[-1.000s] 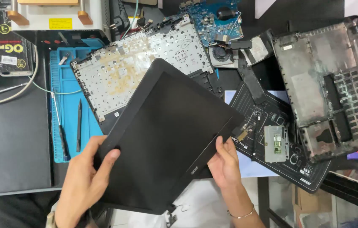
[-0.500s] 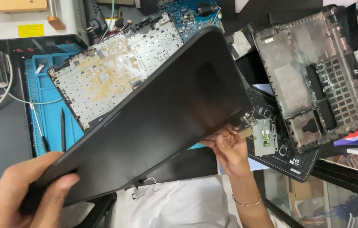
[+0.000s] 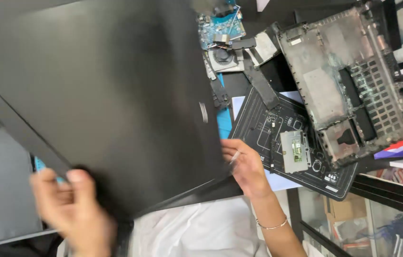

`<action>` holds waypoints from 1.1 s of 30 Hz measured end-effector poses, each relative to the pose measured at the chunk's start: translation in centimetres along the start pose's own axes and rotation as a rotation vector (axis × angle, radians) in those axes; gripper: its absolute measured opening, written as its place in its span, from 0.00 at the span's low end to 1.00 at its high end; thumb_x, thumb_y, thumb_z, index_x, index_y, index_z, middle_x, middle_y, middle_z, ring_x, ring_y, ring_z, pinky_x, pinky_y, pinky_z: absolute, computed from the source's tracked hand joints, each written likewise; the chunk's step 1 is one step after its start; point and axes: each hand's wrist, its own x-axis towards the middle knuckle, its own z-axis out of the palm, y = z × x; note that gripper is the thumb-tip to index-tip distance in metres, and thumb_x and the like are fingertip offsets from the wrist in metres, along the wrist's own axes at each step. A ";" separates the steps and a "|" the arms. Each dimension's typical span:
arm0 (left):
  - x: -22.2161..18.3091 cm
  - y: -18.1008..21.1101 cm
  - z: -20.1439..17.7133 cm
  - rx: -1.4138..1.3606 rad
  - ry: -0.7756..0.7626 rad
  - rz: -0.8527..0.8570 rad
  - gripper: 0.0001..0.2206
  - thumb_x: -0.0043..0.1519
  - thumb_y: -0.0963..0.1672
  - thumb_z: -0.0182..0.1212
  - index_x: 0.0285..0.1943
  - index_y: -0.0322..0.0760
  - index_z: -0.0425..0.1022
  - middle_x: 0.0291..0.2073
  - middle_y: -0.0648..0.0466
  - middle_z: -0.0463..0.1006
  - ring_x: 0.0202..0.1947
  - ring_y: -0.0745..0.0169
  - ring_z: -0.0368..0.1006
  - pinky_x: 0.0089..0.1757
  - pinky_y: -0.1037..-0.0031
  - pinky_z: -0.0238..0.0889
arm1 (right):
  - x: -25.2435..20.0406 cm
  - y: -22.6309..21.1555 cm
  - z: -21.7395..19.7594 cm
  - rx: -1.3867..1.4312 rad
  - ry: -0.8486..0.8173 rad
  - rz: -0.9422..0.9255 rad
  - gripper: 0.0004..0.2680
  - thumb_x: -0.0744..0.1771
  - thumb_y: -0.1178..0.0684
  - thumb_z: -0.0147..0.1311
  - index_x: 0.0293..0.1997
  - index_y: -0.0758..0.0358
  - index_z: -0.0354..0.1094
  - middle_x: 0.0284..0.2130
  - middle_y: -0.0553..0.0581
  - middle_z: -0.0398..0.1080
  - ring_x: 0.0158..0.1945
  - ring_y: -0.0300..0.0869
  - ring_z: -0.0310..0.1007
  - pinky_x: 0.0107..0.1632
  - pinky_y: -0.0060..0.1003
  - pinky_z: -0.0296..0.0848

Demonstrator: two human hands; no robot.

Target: The person removes the screen assembly from a laptop chassis and sets it aside, then works on the exposed internal frame, manipulating small components and connectors by hand and using a screwdriver to unscrew parts from the laptop base.

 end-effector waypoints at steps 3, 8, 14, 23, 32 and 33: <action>-4.2 -1.6 3.6 -0.460 0.023 -0.148 0.13 0.73 0.42 0.55 0.62 0.35 0.59 0.54 0.55 0.75 0.51 0.71 0.70 0.54 0.77 0.65 | -0.9 1.1 0.0 0.410 -0.060 -0.113 0.31 0.61 0.46 0.69 0.67 0.66 0.54 0.66 0.60 0.62 0.72 0.50 0.62 0.73 0.46 0.62; -9.0 -5.4 5.3 -0.461 -0.030 -0.227 0.17 0.70 0.41 0.54 0.66 0.36 0.58 0.55 0.52 0.73 0.51 0.68 0.69 0.53 0.73 0.62 | -1.4 2.0 1.2 0.121 0.313 -0.109 0.29 0.64 0.54 0.65 0.72 0.67 0.52 0.63 0.59 0.63 0.65 0.49 0.65 0.65 0.49 0.66; -6.1 -6.5 2.8 0.132 -0.416 -0.149 0.13 0.68 0.38 0.61 0.56 0.28 0.62 0.43 0.34 0.64 0.42 0.44 0.58 0.46 0.59 0.52 | -2.5 -2.9 -0.3 0.068 0.763 -0.240 0.22 0.69 0.51 0.56 0.71 0.66 0.57 0.61 0.59 0.67 0.61 0.50 0.70 0.64 0.47 0.69; 4.8 -5.2 3.8 1.034 -0.024 0.216 0.36 0.62 0.53 0.74 0.70 0.25 0.64 0.57 0.37 0.70 0.57 0.33 0.64 0.50 0.47 0.59 | -5.6 -8.1 -4.4 0.023 0.720 -0.545 0.22 0.73 0.45 0.53 0.73 0.67 0.56 0.68 0.61 0.63 0.69 0.51 0.66 0.73 0.48 0.66; 7.2 -7.7 4.8 0.883 0.043 0.099 0.55 0.47 0.54 0.86 0.76 0.22 0.52 0.57 0.32 0.64 0.57 0.28 0.60 0.52 0.47 0.56 | -7.8 -9.3 -5.7 0.012 0.723 -0.607 0.22 0.75 0.43 0.50 0.76 0.68 0.56 0.73 0.62 0.59 0.75 0.50 0.63 0.78 0.45 0.63; 7.7 -8.5 4.6 0.814 0.047 0.100 0.57 0.47 0.54 0.87 0.76 0.20 0.50 0.58 0.30 0.63 0.58 0.27 0.59 0.54 0.47 0.56 | -7.7 -9.4 -5.6 0.029 0.723 -0.611 0.22 0.75 0.43 0.50 0.76 0.67 0.56 0.73 0.61 0.59 0.75 0.50 0.63 0.79 0.47 0.64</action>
